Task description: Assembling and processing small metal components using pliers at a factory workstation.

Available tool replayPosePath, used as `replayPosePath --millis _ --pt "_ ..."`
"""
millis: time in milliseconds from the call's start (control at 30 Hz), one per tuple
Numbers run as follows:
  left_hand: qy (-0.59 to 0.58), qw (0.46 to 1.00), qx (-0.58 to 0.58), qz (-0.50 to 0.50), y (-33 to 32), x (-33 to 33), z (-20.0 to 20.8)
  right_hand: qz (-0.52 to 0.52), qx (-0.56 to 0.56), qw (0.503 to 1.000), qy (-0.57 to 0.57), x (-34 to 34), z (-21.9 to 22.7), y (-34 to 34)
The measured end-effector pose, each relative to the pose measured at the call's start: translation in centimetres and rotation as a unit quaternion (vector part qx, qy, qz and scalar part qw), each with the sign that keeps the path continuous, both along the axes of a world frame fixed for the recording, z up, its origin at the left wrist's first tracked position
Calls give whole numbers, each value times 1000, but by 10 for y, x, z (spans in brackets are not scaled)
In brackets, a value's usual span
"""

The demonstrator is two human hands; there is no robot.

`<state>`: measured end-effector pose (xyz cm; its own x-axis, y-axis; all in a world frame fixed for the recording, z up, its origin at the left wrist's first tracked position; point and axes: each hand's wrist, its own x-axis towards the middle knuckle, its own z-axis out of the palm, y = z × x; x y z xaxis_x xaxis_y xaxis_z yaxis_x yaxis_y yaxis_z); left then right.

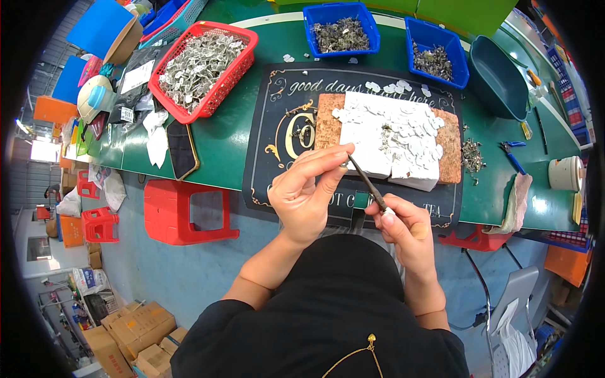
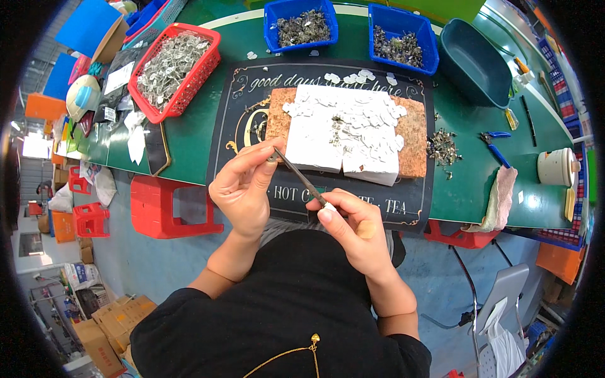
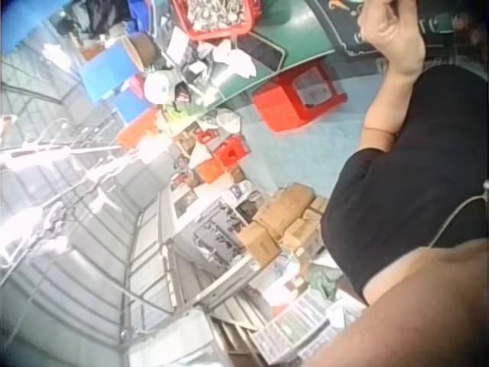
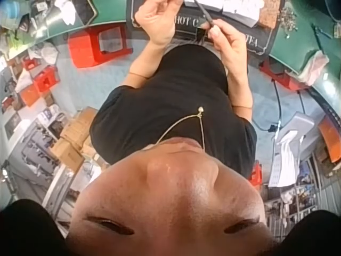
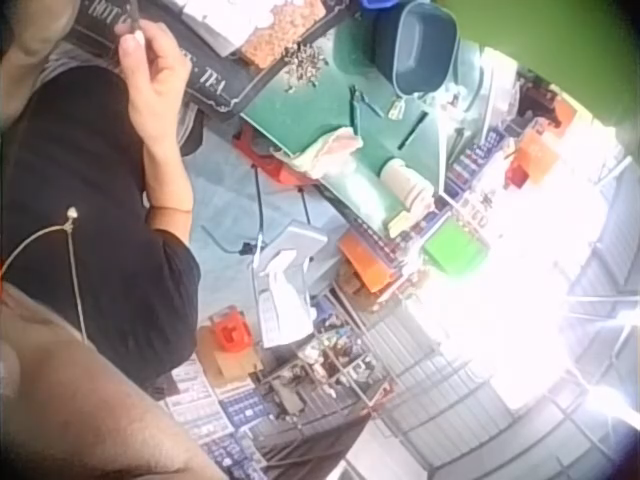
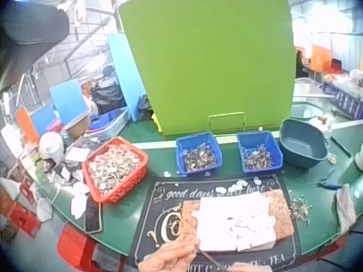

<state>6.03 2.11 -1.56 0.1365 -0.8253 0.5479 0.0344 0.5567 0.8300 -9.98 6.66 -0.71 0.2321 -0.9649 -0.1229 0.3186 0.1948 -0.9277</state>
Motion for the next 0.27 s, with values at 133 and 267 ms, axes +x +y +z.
replayPosePath --millis 133,267 --pt "9 1000 4 3 0 -1 1 10 -6 1000 6 -2 2 0" --pt "-5 1000 3 5 0 0 0 8 -2 1000 4 -1 1 0"
